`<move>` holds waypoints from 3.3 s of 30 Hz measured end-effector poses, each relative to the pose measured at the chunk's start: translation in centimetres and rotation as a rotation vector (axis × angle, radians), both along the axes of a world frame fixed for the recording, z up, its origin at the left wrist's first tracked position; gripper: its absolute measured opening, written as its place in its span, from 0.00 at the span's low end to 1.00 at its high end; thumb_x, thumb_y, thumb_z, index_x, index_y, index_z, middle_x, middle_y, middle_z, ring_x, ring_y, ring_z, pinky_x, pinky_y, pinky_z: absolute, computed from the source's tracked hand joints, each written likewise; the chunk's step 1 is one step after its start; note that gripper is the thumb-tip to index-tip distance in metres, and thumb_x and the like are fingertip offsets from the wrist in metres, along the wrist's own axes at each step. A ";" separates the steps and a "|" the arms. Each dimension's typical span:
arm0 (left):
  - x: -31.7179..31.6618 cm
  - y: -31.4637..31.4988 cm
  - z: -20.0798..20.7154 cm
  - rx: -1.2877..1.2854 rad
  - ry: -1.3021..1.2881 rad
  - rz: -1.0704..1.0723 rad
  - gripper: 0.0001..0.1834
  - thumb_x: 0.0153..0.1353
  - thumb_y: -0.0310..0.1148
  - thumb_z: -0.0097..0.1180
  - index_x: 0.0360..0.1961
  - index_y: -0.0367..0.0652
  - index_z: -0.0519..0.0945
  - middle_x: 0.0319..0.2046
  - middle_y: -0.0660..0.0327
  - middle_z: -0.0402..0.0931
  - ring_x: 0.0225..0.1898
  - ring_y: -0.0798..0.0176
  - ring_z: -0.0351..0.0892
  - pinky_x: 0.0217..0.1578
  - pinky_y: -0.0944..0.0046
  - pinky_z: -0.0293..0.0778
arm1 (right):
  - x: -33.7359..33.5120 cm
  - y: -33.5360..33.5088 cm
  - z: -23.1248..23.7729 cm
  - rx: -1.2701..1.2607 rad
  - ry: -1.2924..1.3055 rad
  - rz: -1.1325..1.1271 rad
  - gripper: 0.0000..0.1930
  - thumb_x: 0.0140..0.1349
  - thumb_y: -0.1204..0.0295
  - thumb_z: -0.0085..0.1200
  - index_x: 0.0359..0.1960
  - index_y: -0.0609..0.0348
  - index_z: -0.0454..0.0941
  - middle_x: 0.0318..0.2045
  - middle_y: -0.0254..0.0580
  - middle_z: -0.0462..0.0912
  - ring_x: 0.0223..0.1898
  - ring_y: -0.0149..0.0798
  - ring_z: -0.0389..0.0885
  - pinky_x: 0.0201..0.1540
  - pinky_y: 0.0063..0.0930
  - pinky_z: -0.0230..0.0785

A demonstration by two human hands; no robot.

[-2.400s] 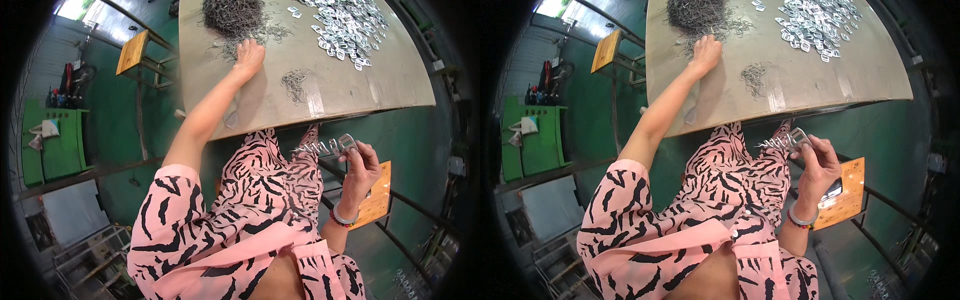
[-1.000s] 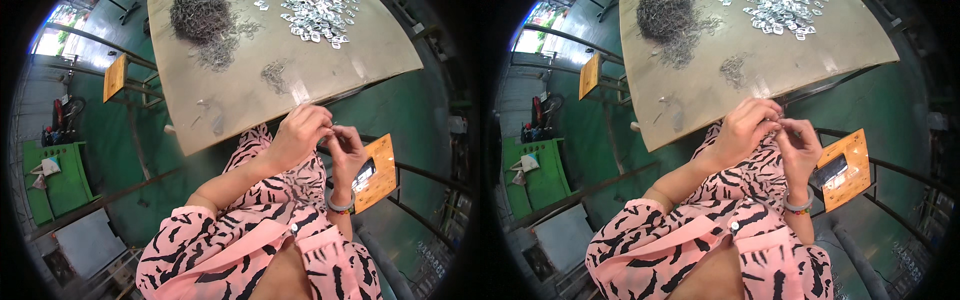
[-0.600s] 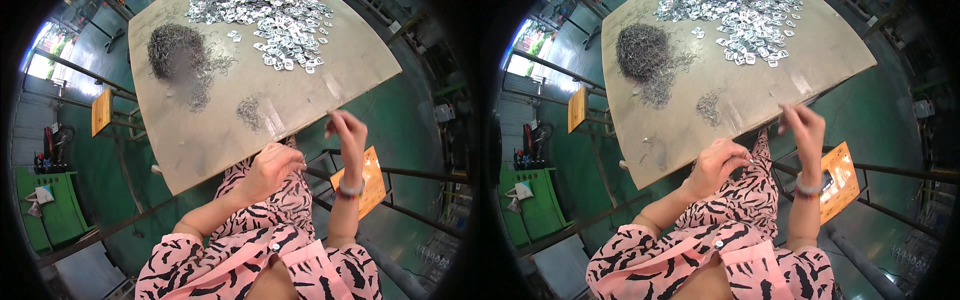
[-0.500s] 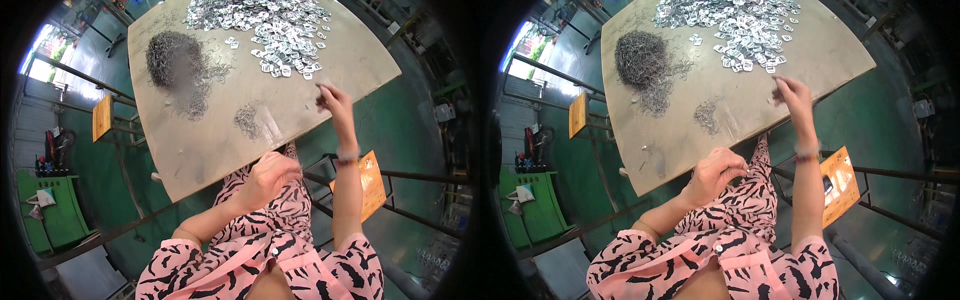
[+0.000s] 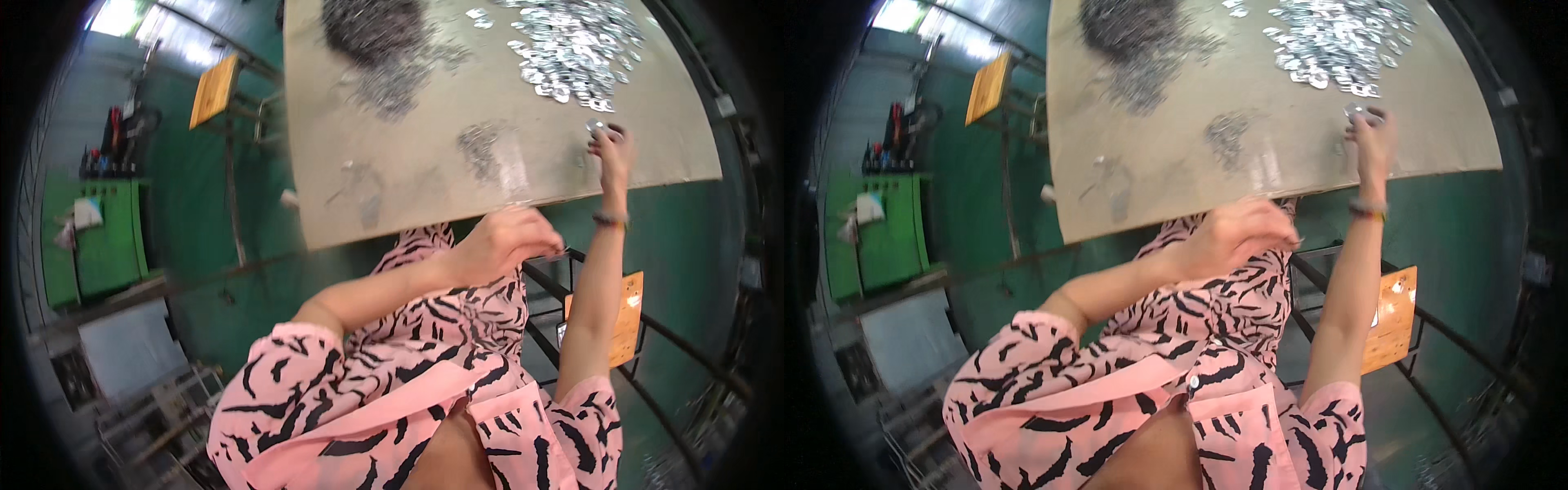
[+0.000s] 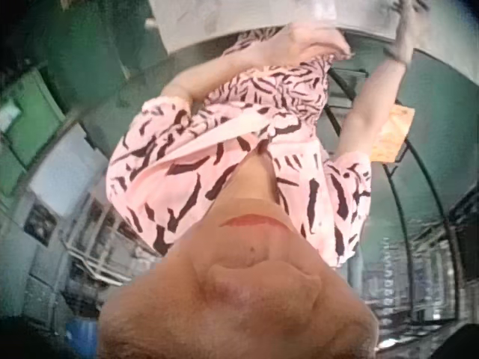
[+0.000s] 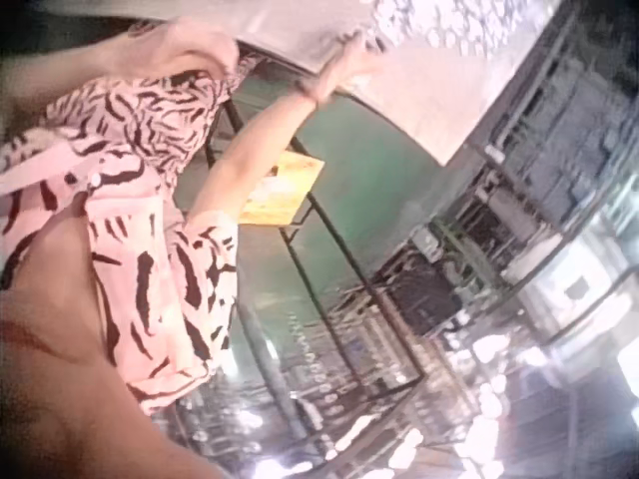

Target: The person threads a flexible metal wire through the holes of several metal plates one at a time and then hangs the resulting chain of plates onto a metal rack.

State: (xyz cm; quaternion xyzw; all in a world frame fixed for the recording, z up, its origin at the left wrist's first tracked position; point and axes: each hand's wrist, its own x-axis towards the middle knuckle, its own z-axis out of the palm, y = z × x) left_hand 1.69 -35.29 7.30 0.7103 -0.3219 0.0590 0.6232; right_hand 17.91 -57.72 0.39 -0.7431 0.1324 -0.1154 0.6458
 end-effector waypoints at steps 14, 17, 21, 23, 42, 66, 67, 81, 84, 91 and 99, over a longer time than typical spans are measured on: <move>-0.2 0.8 0.9 -0.061 -0.086 0.205 0.06 0.50 0.27 0.60 0.30 0.40 0.77 0.25 0.60 0.76 0.30 0.56 0.76 0.33 0.61 0.69 | -19.1 9.2 11.9 0.027 -0.218 0.122 0.09 0.53 0.88 0.52 0.37 0.72 0.78 0.29 0.42 0.80 0.30 0.29 0.77 0.31 0.18 0.71; -0.7 1.4 1.1 0.035 -0.148 0.257 0.06 0.49 0.27 0.60 0.30 0.40 0.77 0.25 0.61 0.76 0.31 0.55 0.76 0.33 0.60 0.68 | -19.2 9.8 11.9 0.005 -0.284 0.095 0.09 0.53 0.89 0.52 0.36 0.72 0.78 0.30 0.43 0.80 0.28 0.30 0.77 0.30 0.19 0.71; -1.2 2.7 0.0 0.077 -0.129 0.237 0.08 0.49 0.28 0.61 0.31 0.40 0.77 0.27 0.60 0.77 0.33 0.55 0.76 0.35 0.61 0.69 | -19.7 9.8 11.2 0.207 -0.251 0.128 0.09 0.52 0.90 0.51 0.35 0.71 0.78 0.29 0.44 0.79 0.25 0.32 0.77 0.27 0.19 0.70; -0.5 4.0 -0.1 0.075 -0.194 0.426 0.10 0.49 0.29 0.62 0.33 0.40 0.79 0.29 0.58 0.78 0.34 0.55 0.77 0.35 0.62 0.71 | -19.9 9.7 10.9 0.257 -0.237 0.150 0.10 0.51 0.91 0.51 0.34 0.70 0.78 0.27 0.43 0.78 0.23 0.32 0.76 0.26 0.20 0.69; 12.6 18.9 -6.6 1.179 0.148 0.733 0.11 0.51 0.29 0.53 0.33 0.31 0.75 0.34 0.41 0.75 0.38 0.39 0.76 0.38 0.47 0.73 | -20.1 8.6 9.9 0.258 -0.154 0.203 0.09 0.52 0.89 0.52 0.35 0.70 0.78 0.28 0.41 0.77 0.24 0.32 0.78 0.25 0.20 0.71; 3.0 6.3 2.3 -0.140 0.846 -0.120 0.08 0.55 0.26 0.59 0.34 0.32 0.80 0.33 0.57 0.78 0.34 0.66 0.78 0.36 0.70 0.75 | -22.1 9.2 9.8 0.243 0.028 0.092 0.07 0.51 0.85 0.56 0.33 0.69 0.79 0.27 0.36 0.80 0.27 0.24 0.76 0.31 0.14 0.69; 2.0 5.6 2.3 -0.172 0.798 -0.160 0.07 0.54 0.25 0.60 0.34 0.33 0.80 0.36 0.58 0.77 0.37 0.67 0.77 0.39 0.70 0.74 | -22.0 9.3 9.8 0.270 0.032 0.113 0.07 0.52 0.84 0.56 0.33 0.69 0.79 0.27 0.36 0.80 0.25 0.23 0.76 0.29 0.15 0.69; -0.2 0.8 1.4 0.200 -0.019 0.134 0.05 0.49 0.22 0.60 0.30 0.38 0.79 0.35 0.56 0.76 0.39 0.57 0.76 0.40 0.63 0.71 | -22.0 8.8 8.7 0.187 -0.017 0.067 0.05 0.53 0.84 0.55 0.33 0.68 0.77 0.29 0.34 0.78 0.26 0.22 0.75 0.28 0.13 0.69; -0.1 0.9 1.3 0.172 0.095 0.046 0.06 0.51 0.21 0.58 0.32 0.36 0.78 0.32 0.56 0.78 0.36 0.58 0.77 0.37 0.64 0.72 | -21.3 8.1 9.3 0.141 -0.084 0.174 0.06 0.52 0.86 0.55 0.33 0.69 0.78 0.34 0.37 0.74 0.28 0.25 0.76 0.27 0.16 0.72; -0.1 0.7 1.4 0.153 0.123 0.040 0.04 0.52 0.24 0.56 0.31 0.37 0.76 0.29 0.54 0.76 0.35 0.51 0.75 0.37 0.58 0.69 | -12.2 3.8 9.8 0.097 0.047 0.297 0.10 0.61 0.72 0.51 0.37 0.68 0.79 0.22 0.37 0.78 0.22 0.25 0.75 0.23 0.17 0.67; -0.1 -0.1 0.8 0.211 0.158 -0.004 0.06 0.52 0.21 0.58 0.32 0.36 0.76 0.30 0.56 0.78 0.35 0.57 0.77 0.38 0.64 0.71 | 8.1 4.7 -0.6 -0.019 0.127 0.163 0.16 0.62 0.64 0.49 0.39 0.68 0.77 0.19 0.42 0.77 0.15 0.32 0.76 0.17 0.25 0.67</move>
